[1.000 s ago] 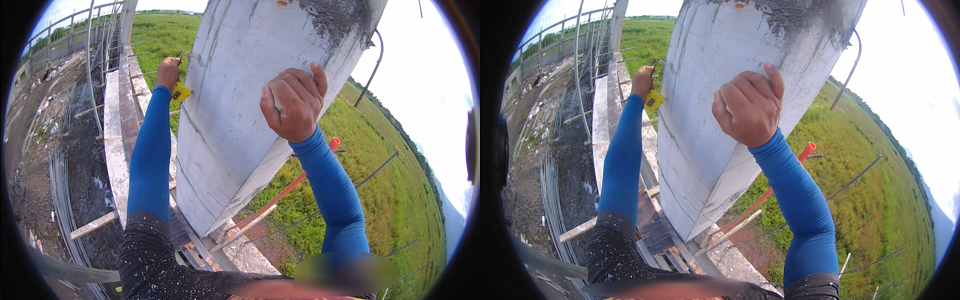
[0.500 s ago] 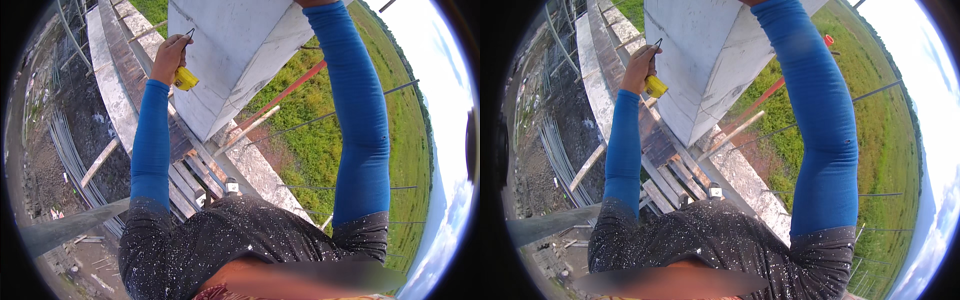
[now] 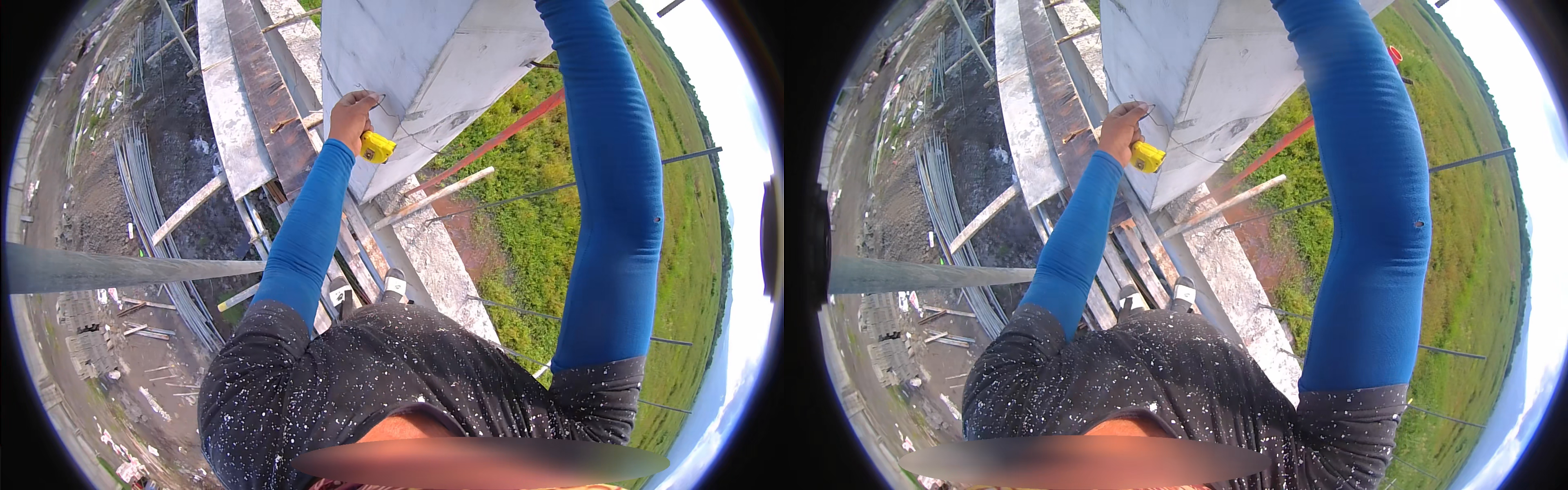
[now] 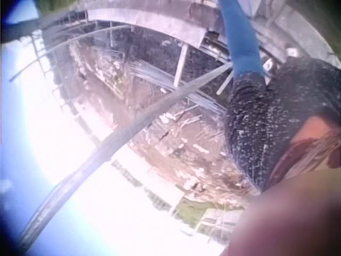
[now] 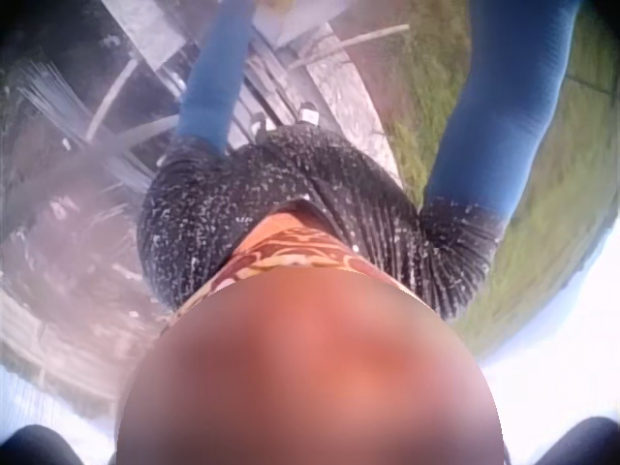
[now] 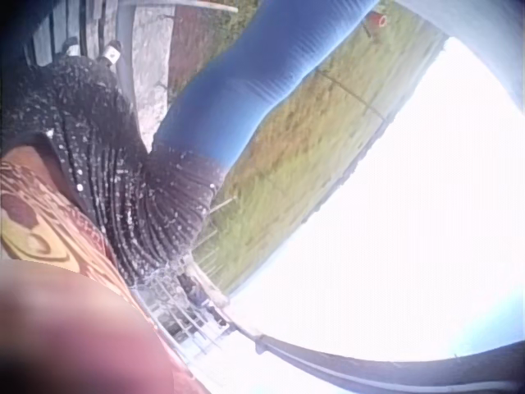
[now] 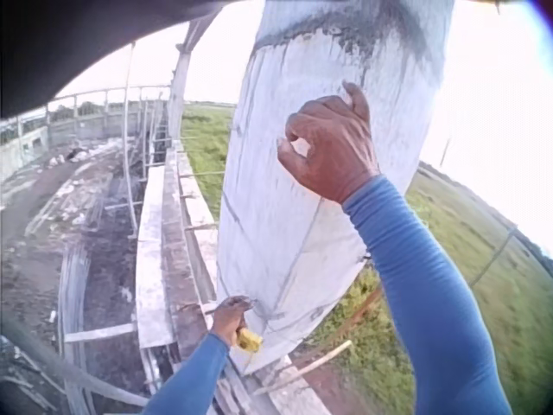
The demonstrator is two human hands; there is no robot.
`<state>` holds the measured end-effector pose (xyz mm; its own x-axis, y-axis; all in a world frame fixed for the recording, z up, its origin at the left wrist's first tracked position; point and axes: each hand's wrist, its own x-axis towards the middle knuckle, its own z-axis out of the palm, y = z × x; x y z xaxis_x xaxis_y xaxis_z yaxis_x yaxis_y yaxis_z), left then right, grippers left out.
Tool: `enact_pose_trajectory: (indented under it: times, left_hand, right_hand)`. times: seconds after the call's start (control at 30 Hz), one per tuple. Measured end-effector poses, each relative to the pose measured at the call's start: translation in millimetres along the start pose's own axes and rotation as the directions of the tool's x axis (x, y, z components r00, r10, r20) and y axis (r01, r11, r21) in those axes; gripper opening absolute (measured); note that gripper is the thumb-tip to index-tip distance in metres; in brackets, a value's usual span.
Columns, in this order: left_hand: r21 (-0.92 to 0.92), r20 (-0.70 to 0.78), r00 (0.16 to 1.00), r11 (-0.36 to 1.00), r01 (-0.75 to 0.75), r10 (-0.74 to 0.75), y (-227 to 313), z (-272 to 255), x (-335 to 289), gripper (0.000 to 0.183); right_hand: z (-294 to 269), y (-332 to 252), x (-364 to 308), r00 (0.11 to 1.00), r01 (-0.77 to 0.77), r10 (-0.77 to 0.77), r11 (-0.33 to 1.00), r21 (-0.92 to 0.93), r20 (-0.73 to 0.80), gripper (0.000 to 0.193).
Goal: The person secures an orange conduit pipe to a concrete column using a wire tie and a tape measure. They wrap the wire around the conduit and column, tighten it, and trim the excess wire. The person also measures the conduit length and adjusts its position on the column.
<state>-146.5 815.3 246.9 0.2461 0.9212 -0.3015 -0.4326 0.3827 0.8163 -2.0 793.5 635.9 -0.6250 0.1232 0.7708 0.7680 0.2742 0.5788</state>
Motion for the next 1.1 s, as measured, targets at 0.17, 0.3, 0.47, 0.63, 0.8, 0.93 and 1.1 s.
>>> enact_pose_trajectory:
  times: [0.17, 0.3, 0.47, 0.63, 0.8, 0.93, 1.1]
  left_hand:
    - [0.094, -0.076, 0.925, 0.926, -0.364, 0.372, 39, 6, -32, 0.020]
    - [0.466, 0.047, 0.751, 0.651, -0.599, 0.658, 79, 13, -58, 0.021]
    - [0.557, 0.321, 0.621, 0.387, -0.735, 0.715, 113, 45, -88, 0.026]
    - [0.549, 0.501, 0.557, 0.254, -0.796, 0.662, 135, 76, -108, 0.028]
    - [0.481, 0.551, 0.476, 0.205, -0.852, 0.686, 148, 88, -121, 0.030]
    - [0.509, 0.592, 0.412, 0.075, -0.857, 0.693, 159, 92, -136, 0.029]
    - [0.507, 0.634, 0.397, 0.031, -0.862, 0.663, 189, 121, -158, 0.033]
  right_hand:
    - [-37, -62, -83, 0.983, -0.181, 0.171, 0.928, 0.325, 0.060, 0.008]
    - [-45, -154, -182, 0.509, -0.829, 0.520, 0.511, 0.228, 0.686, 0.015]
    - [-30, -194, -229, 0.319, -0.945, 0.583, 0.261, 0.200, 0.747, 0.030]
    - [-22, -188, -223, 0.311, -0.950, 0.611, 0.167, 0.265, 0.729, 0.024]
    - [-29, -181, -207, 0.409, -0.890, 0.638, 0.119, 0.441, 0.653, 0.020]
    - [-34, -168, -189, 0.493, -0.836, 0.656, 0.174, 0.520, 0.572, 0.018]
    - [-39, -162, -168, 0.392, -0.714, 0.682, -0.198, 0.672, 0.618, 0.017]
